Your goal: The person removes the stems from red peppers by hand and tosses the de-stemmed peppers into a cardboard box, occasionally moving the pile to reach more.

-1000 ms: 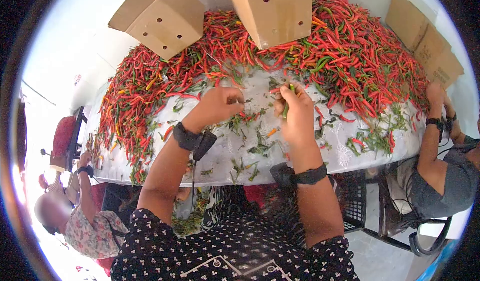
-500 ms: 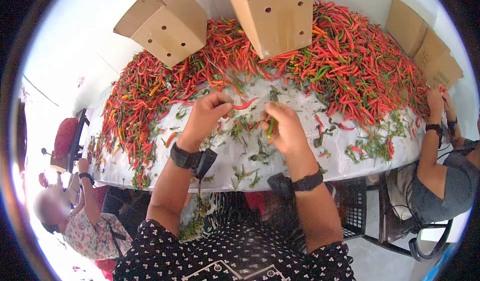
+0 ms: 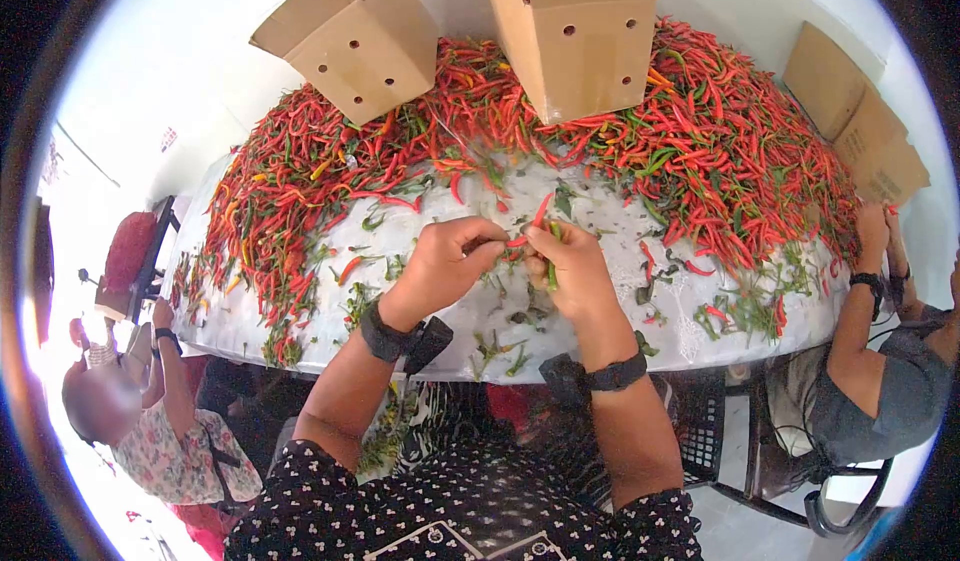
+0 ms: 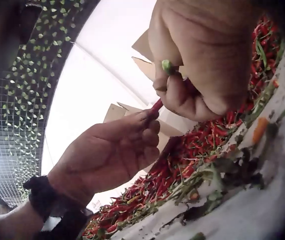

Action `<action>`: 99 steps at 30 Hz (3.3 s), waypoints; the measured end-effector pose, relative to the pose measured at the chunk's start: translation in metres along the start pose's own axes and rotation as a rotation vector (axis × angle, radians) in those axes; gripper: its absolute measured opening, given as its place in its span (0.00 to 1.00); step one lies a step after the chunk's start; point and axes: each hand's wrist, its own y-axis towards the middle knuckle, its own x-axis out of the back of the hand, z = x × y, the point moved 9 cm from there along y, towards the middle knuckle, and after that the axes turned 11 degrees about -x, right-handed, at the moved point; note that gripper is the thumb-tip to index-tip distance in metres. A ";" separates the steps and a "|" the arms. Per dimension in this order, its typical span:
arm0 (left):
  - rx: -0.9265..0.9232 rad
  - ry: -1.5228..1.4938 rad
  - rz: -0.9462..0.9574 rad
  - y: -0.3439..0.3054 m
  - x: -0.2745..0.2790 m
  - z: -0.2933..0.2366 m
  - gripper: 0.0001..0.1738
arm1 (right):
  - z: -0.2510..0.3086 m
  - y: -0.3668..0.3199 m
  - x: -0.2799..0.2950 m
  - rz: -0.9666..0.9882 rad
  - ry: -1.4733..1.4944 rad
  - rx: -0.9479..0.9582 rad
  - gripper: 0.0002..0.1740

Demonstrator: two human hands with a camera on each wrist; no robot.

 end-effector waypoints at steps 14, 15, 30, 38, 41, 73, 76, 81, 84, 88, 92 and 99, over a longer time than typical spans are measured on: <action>-0.137 0.393 -0.100 0.008 0.015 0.005 0.09 | 0.021 -0.002 0.018 0.035 0.263 0.193 0.07; -0.056 0.244 -0.084 0.011 0.011 0.005 0.10 | 0.016 0.002 0.018 0.085 0.377 0.132 0.07; -0.180 0.370 -0.010 0.021 -0.048 -0.034 0.24 | 0.002 0.007 0.013 0.091 0.446 0.073 0.14; -0.350 0.731 0.125 0.022 -0.073 -0.033 0.18 | 0.005 -0.001 -0.005 0.201 0.480 0.065 0.13; -0.306 0.773 0.177 0.021 -0.074 -0.032 0.16 | 0.002 0.002 -0.004 0.216 0.493 0.067 0.13; -0.300 0.794 0.271 0.006 0.130 -0.012 0.13 | 0.020 0.004 0.027 0.080 0.321 0.144 0.09; -0.037 0.826 0.327 -0.048 0.128 0.041 0.12 | 0.021 0.003 0.027 0.082 0.294 0.146 0.09; 0.083 0.847 0.301 -0.079 0.129 0.090 0.11 | 0.012 0.001 0.014 0.132 0.261 0.056 0.07; 0.162 0.813 0.298 -0.075 0.128 0.087 0.09 | -0.001 -0.001 0.006 0.090 0.246 -0.030 0.06; 0.316 0.209 0.022 -0.052 0.109 0.054 0.08 | -0.018 -0.003 -0.021 0.227 0.083 -0.055 0.06; 0.239 -0.190 -0.022 -0.029 0.051 0.018 0.06 | -0.036 -0.010 -0.039 0.225 -0.100 -0.144 0.08; 0.068 -0.038 -0.008 -0.006 0.012 -0.004 0.06 | -0.026 -0.010 -0.036 0.250 -0.114 -0.081 0.09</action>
